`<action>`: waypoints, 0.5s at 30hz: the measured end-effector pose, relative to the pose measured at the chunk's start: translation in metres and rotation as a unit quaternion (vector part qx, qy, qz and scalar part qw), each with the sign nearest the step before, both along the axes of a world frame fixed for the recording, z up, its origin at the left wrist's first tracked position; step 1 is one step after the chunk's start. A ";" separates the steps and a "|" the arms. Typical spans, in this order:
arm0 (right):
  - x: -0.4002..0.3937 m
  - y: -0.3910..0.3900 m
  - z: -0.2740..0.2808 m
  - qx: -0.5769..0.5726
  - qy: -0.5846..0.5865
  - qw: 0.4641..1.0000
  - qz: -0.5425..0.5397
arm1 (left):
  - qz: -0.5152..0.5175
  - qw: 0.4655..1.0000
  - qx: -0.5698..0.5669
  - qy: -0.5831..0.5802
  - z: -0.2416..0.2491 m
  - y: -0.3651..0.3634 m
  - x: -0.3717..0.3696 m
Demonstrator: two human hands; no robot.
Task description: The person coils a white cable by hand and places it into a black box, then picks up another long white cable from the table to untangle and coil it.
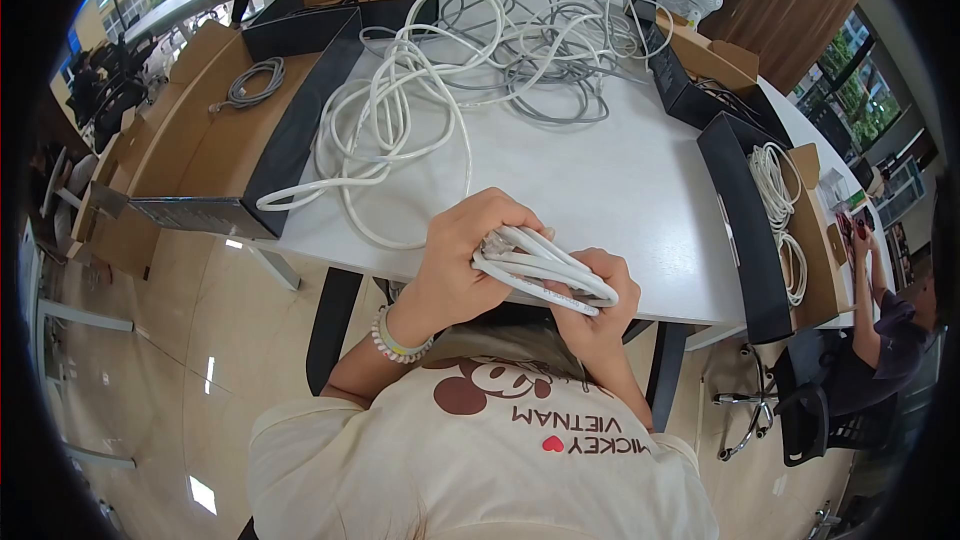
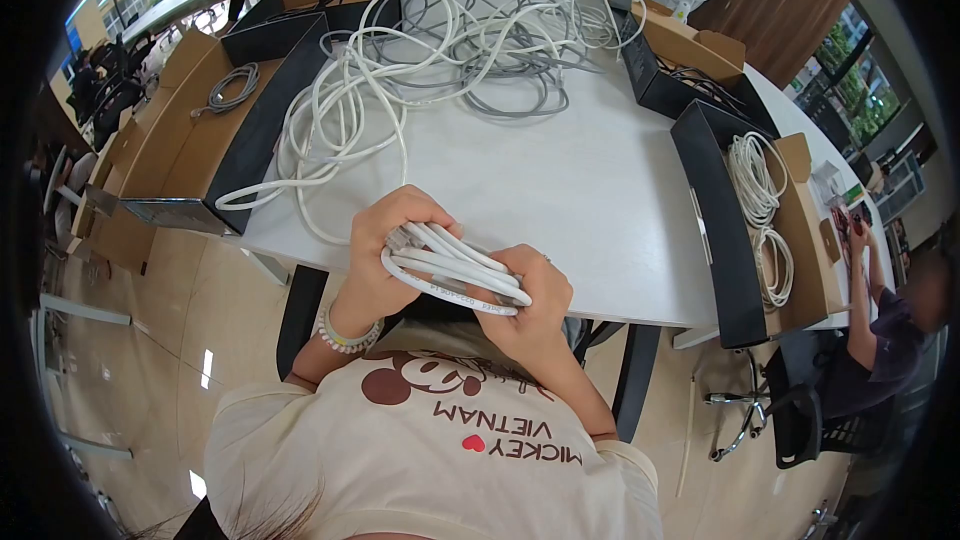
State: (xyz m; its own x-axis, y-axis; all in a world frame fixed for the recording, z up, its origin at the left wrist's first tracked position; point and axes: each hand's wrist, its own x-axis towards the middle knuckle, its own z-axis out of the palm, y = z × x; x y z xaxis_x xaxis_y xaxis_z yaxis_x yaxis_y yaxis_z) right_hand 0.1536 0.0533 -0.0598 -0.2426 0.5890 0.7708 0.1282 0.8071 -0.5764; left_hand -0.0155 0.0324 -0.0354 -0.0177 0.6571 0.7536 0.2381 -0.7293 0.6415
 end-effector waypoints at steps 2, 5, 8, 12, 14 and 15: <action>0.000 -0.001 0.000 0.005 0.000 1.000 0.001 | 0.002 1.000 0.002 0.006 0.000 0.000 0.000; 0.000 -0.002 0.001 0.007 -0.002 1.000 -0.001 | 0.002 1.000 0.014 0.009 0.000 0.001 0.000; 0.000 -0.002 0.002 0.011 -0.003 1.000 0.001 | -0.001 1.000 0.013 0.007 0.000 0.000 0.000; 0.000 -0.001 0.001 0.013 -0.004 1.000 0.002 | 0.002 1.000 0.011 0.006 -0.001 0.001 0.000; 0.001 -0.001 0.001 0.013 -0.002 1.000 0.003 | 0.005 1.000 0.011 0.012 0.000 0.001 0.000; 0.001 -0.001 0.001 0.014 -0.005 1.000 0.002 | 0.005 1.000 0.011 0.012 0.000 0.001 0.000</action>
